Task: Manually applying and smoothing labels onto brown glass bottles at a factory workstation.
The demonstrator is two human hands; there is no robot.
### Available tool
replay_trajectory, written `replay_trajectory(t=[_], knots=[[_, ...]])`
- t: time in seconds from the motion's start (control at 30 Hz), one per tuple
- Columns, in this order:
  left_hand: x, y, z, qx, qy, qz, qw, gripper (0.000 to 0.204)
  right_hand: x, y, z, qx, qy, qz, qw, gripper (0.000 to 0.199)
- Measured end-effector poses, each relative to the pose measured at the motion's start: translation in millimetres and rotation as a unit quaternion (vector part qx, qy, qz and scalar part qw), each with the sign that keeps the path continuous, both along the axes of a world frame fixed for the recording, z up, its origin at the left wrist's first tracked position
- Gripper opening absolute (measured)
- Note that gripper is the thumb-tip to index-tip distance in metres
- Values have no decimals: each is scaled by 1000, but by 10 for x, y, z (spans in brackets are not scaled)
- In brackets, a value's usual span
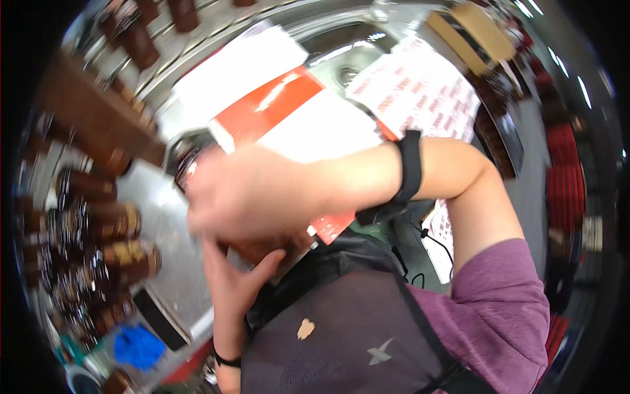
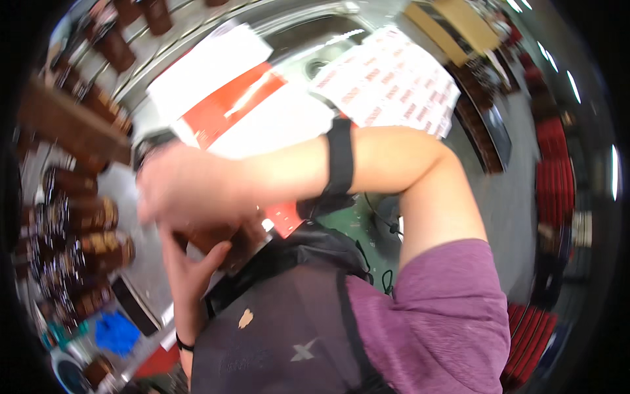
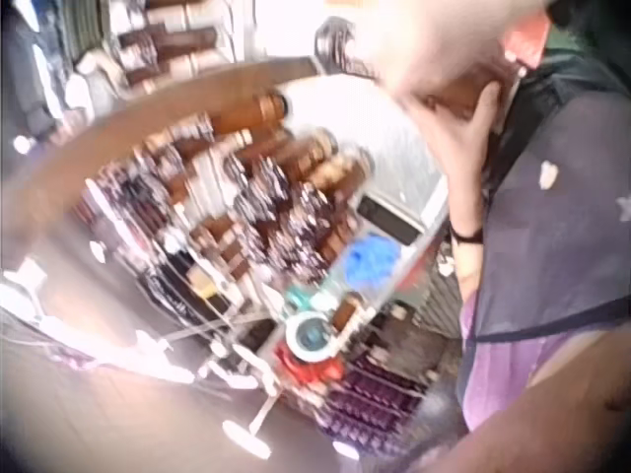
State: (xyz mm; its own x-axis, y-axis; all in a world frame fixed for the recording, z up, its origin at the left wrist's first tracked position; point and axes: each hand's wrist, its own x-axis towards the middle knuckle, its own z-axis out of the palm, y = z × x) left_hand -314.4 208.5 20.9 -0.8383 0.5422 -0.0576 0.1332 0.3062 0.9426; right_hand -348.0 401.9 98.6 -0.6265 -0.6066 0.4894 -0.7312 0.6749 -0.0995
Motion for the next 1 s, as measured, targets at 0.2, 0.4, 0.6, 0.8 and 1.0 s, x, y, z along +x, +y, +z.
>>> replay_trajectory(t=[0.2,0.4,0.6,0.8,1.0], knots=[[56,64,-79,63,30,18,997,112,-509,380,141,-43,-49,-140,988,18],[103,99,-30,73,-14,33,997,113,-379,414,123,-111,-189,-77,973,18],[67,2,-57,26,5,41,999,121,-525,464,-24,-170,-198,-65,963,25],[67,67,-50,47,-14,25,998,117,-642,1121,-131,-67,-121,-259,956,28],[51,-46,-104,38,-6,26,999,104,1127,2440,481,-361,-205,-261,872,63]])
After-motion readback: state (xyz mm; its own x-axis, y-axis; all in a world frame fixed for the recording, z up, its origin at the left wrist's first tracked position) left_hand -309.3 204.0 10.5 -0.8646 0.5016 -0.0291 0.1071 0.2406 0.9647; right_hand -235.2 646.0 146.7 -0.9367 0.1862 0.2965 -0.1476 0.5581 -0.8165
